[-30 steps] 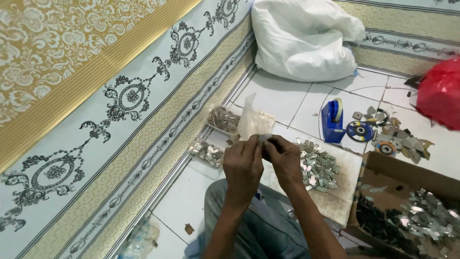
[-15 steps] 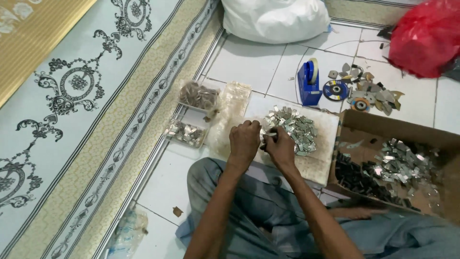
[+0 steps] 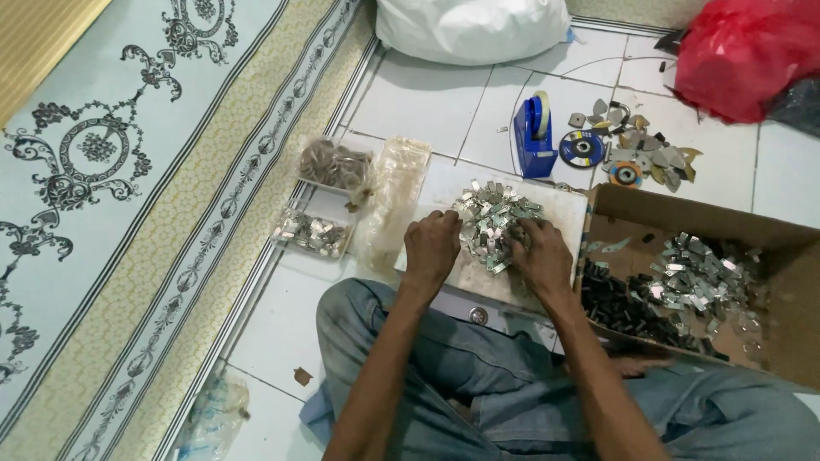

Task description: Sorting and arranging small metal components from a box onto a flat surface

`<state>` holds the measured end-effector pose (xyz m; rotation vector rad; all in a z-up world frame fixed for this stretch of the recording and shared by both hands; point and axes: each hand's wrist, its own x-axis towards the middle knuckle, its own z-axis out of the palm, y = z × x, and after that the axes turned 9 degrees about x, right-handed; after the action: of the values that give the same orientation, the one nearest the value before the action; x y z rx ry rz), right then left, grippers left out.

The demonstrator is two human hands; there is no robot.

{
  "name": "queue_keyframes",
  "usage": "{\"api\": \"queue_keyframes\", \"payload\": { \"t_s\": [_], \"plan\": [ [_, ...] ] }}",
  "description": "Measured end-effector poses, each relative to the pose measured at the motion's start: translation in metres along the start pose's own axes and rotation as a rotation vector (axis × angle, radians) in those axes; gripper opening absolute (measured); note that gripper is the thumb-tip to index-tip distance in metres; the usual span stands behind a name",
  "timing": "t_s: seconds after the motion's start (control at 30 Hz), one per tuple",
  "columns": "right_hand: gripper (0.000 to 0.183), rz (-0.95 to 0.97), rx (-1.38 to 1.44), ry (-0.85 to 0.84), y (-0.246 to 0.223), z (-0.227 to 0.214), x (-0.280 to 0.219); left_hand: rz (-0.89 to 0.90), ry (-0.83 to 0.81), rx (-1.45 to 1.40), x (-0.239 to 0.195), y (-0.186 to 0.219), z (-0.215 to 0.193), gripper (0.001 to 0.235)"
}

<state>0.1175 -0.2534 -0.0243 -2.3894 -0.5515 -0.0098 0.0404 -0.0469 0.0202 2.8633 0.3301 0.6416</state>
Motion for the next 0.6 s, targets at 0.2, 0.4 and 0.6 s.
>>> {"api": "queue_keyframes", "payload": {
  "t_s": [0.2,0.4,0.6],
  "plan": [
    [0.055,0.045,-0.185,-0.264,0.026,0.036,0.033,-0.055,-0.053,-0.138,0.004,0.006,0.010,0.012],
    [0.037,-0.058,-0.180,-0.196,0.022,0.036,0.026,-0.152,-0.090,-0.390,0.014,0.002,-0.015,0.016],
    [0.028,-0.119,0.003,-0.068,0.031,0.019,0.028,-0.223,-0.111,-0.445,0.021,0.000,-0.010,0.018]
  ]
}}
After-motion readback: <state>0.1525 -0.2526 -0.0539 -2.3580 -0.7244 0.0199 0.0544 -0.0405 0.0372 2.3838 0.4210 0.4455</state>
